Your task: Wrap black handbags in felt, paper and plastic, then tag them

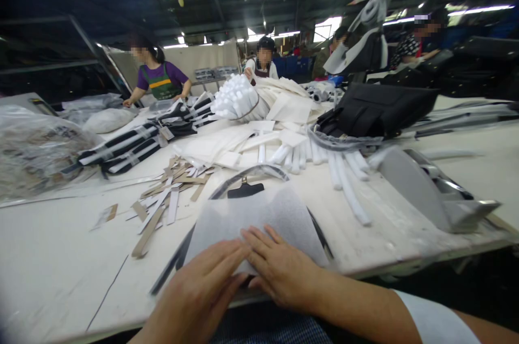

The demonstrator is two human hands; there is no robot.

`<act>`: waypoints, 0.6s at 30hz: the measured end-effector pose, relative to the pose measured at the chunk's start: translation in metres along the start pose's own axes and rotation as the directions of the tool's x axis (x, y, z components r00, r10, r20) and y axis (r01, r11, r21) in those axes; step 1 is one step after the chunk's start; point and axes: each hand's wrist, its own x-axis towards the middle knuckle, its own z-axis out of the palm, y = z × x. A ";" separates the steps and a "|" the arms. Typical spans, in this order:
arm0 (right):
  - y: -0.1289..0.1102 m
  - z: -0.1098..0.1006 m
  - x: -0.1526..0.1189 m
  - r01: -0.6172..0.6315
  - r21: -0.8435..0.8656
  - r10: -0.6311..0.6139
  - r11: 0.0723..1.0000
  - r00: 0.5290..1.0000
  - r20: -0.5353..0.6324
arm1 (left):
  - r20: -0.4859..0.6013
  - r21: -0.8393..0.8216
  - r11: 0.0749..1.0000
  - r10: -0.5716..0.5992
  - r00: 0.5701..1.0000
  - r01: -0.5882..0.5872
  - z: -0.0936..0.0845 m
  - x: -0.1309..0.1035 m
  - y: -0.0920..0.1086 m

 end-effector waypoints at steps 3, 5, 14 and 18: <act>0.001 -0.005 -0.001 -0.023 0.077 0.023 0.997 1.000 0.000 | 0.076 -0.010 0.999 -0.035 0.997 0.036 0.030 0.006 -0.029; 0.004 -0.012 -0.001 -0.048 0.181 0.050 0.982 0.999 -0.007 | 0.103 -0.048 0.993 -0.098 0.990 0.104 0.048 -0.002 -0.044; 0.039 -0.053 0.018 -0.044 0.296 0.038 0.954 0.999 0.023 | 0.077 -0.139 0.965 -0.216 0.973 0.224 0.055 -0.023 -0.041; 0.047 -0.058 0.020 0.026 0.175 -0.043 0.984 0.994 0.098 | 0.078 -0.178 0.952 -0.238 0.968 0.248 0.053 -0.021 -0.041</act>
